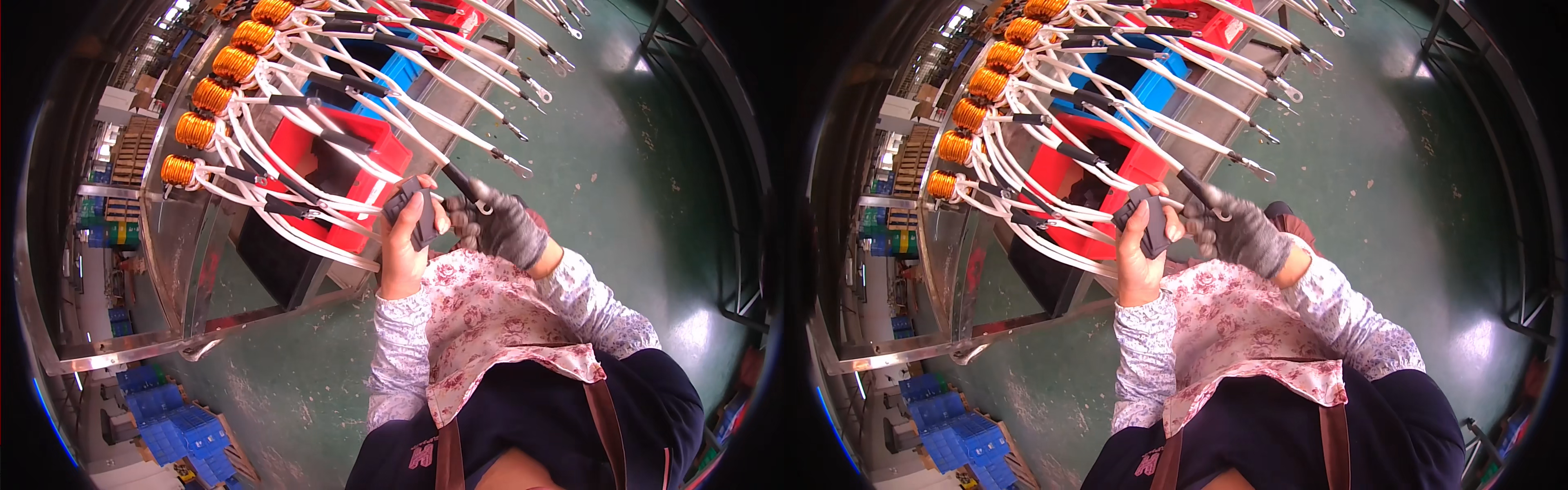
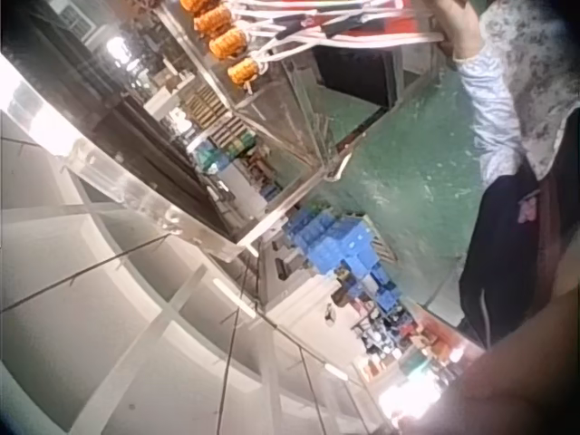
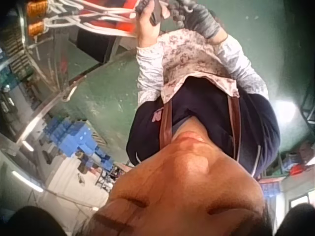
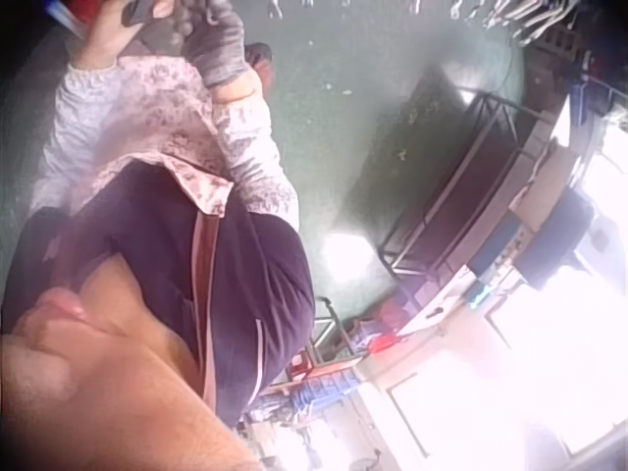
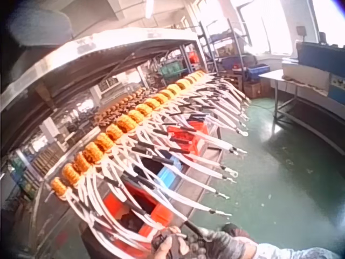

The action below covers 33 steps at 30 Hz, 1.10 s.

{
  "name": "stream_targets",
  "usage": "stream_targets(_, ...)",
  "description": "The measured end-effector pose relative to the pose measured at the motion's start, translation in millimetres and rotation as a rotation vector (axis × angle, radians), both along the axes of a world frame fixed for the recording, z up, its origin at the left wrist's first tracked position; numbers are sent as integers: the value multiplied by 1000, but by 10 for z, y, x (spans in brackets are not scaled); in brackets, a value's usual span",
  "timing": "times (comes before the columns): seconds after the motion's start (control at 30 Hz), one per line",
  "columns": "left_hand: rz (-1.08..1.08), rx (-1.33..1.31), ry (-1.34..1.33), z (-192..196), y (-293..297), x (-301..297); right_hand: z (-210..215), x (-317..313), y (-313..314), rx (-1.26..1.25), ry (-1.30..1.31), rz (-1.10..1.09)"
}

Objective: The person slides black heat shrink tubing onto white insulated wires that are part of a row of copper-wound coils. They repeatedly pick up tubing, align it with the wire, and push it down the length of the wire. The person works sequentially along the assembly rack, handling one wire at a time.

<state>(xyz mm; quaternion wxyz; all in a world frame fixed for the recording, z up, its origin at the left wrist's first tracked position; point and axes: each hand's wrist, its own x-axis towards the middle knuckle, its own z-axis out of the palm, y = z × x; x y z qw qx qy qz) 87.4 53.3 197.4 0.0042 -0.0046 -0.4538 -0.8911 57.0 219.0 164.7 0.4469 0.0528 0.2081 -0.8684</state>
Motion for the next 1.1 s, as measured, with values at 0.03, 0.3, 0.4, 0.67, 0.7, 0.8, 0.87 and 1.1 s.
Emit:
stream_targets(0.03,-5,-36,18,-1,13,-5,-31,118,-3,27,45,-27)
stream_targets(0.3,65,-627,97,-112,261,44,101,376,-78,493,581,-316)
stream_targets(0.4,98,-737,214,-121,317,7,64,442,-30,622,652,-412)
stream_targets(0.67,60,-774,371,-99,426,-104,47,429,99,675,514,-637)
stream_targets(0.7,10,-661,245,-74,425,-93,113,403,146,668,496,-651)
stream_targets(0.8,-56,-426,75,33,415,-146,79,302,335,458,426,-664)
stream_targets(0.87,-76,-332,14,-70,364,-237,57,273,560,435,448,-475)
stream_targets(1.1,-109,-28,61,39,319,-485,-122,253,693,365,321,-316)
